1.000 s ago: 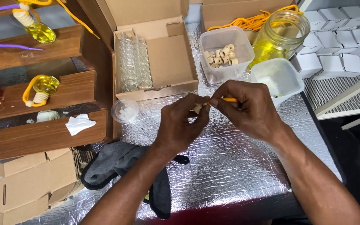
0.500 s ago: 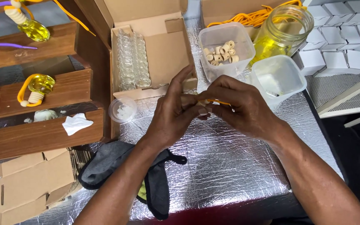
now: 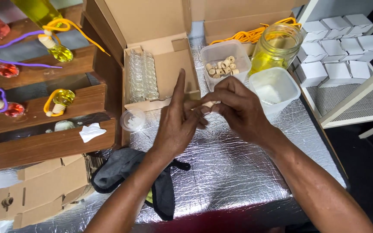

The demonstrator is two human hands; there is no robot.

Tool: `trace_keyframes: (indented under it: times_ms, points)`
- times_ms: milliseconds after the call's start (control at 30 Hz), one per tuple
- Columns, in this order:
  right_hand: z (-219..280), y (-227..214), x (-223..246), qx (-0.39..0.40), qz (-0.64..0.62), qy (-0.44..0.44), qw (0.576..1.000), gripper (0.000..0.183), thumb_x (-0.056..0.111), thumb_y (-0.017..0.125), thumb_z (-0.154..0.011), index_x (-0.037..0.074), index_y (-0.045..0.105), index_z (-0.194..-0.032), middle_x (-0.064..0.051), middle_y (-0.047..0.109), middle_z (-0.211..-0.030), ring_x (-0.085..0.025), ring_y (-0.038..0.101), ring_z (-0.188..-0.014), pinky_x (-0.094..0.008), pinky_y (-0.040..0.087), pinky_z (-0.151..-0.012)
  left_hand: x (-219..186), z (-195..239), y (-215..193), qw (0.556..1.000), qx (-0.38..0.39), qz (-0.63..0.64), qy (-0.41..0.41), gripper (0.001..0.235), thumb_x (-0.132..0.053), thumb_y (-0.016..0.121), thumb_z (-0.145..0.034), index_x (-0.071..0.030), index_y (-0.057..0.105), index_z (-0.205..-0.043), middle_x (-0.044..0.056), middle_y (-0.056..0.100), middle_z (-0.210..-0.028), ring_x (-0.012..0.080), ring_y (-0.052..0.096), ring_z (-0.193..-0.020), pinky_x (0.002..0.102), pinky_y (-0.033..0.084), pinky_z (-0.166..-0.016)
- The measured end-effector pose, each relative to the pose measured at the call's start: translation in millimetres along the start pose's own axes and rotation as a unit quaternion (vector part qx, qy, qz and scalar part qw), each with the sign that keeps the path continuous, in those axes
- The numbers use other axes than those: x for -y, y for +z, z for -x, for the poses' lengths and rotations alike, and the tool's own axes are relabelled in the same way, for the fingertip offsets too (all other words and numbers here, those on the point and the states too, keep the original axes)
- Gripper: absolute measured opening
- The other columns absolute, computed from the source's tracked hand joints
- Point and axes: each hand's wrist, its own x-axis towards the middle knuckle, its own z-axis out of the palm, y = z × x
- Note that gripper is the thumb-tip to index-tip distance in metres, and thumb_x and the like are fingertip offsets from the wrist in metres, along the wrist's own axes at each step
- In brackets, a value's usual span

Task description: Filling small glass bottles with a syringe, cleaning them with a cloth, and attaching a decorative cord and wooden bead.

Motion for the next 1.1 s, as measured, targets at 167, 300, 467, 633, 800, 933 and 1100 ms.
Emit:
trace_keyframes:
  times_ms: [167, 300, 467, 633, 800, 933, 1100]
  points:
    - [5, -13, -18, -0.059, 0.040, 0.023, 0.997, 0.020, 0.009, 0.062, -0.103, 0.003, 0.073, -0.118, -0.016, 0.064, -0.101, -0.023, 0.067, -0.064, -0.039, 0.055, -0.065, 34, -7, -23, 0.913, -0.026, -0.403, -0.057, 0.042, -0.029, 0.079, -0.089, -0.008, 0.071, -0.125, 0.010, 0.077, -0.097, 0.0305, 0.078, -0.084, 0.043, 0.063, -0.071]
    - [8, -16, -23, -0.050, 0.046, 0.039, 0.997, 0.020, 0.005, 0.059, -0.104, 0.001, 0.071, -0.119, -0.014, 0.064, -0.088, -0.025, 0.070, -0.060, -0.037, 0.055, -0.060, 43, -3, -9, 0.905, -0.003, -0.414, -0.096, 0.051, -0.031, 0.084, -0.086, -0.002, 0.070, -0.125, 0.018, 0.073, -0.098, 0.0378, 0.077, -0.092, 0.050, 0.064, -0.075]
    - [6, -12, -19, -0.034, 0.063, 0.019, 0.997, 0.020, 0.003, 0.059, -0.103, 0.000, 0.071, -0.119, -0.019, 0.068, -0.093, -0.030, 0.072, -0.064, -0.042, 0.057, -0.060, 65, -14, -8, 0.911, -0.018, -0.400, -0.094, 0.050, -0.036, 0.084, -0.085, -0.008, 0.070, -0.123, 0.013, 0.071, -0.103, 0.0390, 0.074, -0.099, 0.056, 0.061, -0.083]
    - [4, -18, -15, -0.061, 0.072, 0.025, 0.995, 0.022, 0.005, 0.060, -0.102, 0.002, 0.070, -0.122, -0.017, 0.067, -0.097, -0.029, 0.072, -0.065, -0.041, 0.058, -0.063, 54, -22, 7, 0.933, -0.010, -0.354, -0.062, 0.029, -0.015, 0.076, -0.089, -0.002, 0.073, -0.115, 0.021, 0.073, -0.093, 0.0456, 0.074, -0.090, 0.056, 0.060, -0.078]
    - [0, -31, -6, -0.084, 0.143, 0.007, 0.986, 0.018, 0.007, 0.067, -0.101, 0.002, 0.072, -0.117, -0.015, 0.068, -0.097, -0.028, 0.073, -0.066, -0.040, 0.058, -0.062, 44, -22, 19, 0.967, -0.009, -0.254, -0.027, 0.028, -0.014, 0.077, -0.089, 0.001, 0.069, -0.111, 0.022, 0.072, -0.087, 0.0396, 0.076, -0.080, 0.047, 0.059, -0.068]
    - [-10, -33, 14, 0.012, 0.174, -0.015, 0.985, 0.017, -0.002, 0.067, -0.095, -0.003, 0.074, -0.111, -0.024, 0.071, -0.094, -0.037, 0.074, -0.069, -0.045, 0.060, -0.062, 54, -15, 28, 0.994, -0.016, -0.087, -0.068, 0.025, -0.008, 0.077, -0.088, 0.001, 0.070, -0.110, 0.017, 0.073, -0.081, 0.0224, 0.076, -0.067, 0.034, 0.062, -0.061]
    - [-8, -27, 8, 0.113, 0.223, -0.011, 0.968, 0.020, -0.009, 0.071, -0.088, -0.003, 0.074, -0.107, -0.021, 0.073, -0.093, -0.042, 0.075, -0.080, -0.049, 0.060, -0.070, 73, -17, 36, 0.997, -0.051, -0.022, -0.050, 0.025, -0.001, 0.077, -0.086, -0.002, 0.073, -0.110, 0.020, 0.075, -0.088, 0.0242, 0.078, -0.074, 0.032, 0.066, -0.058]
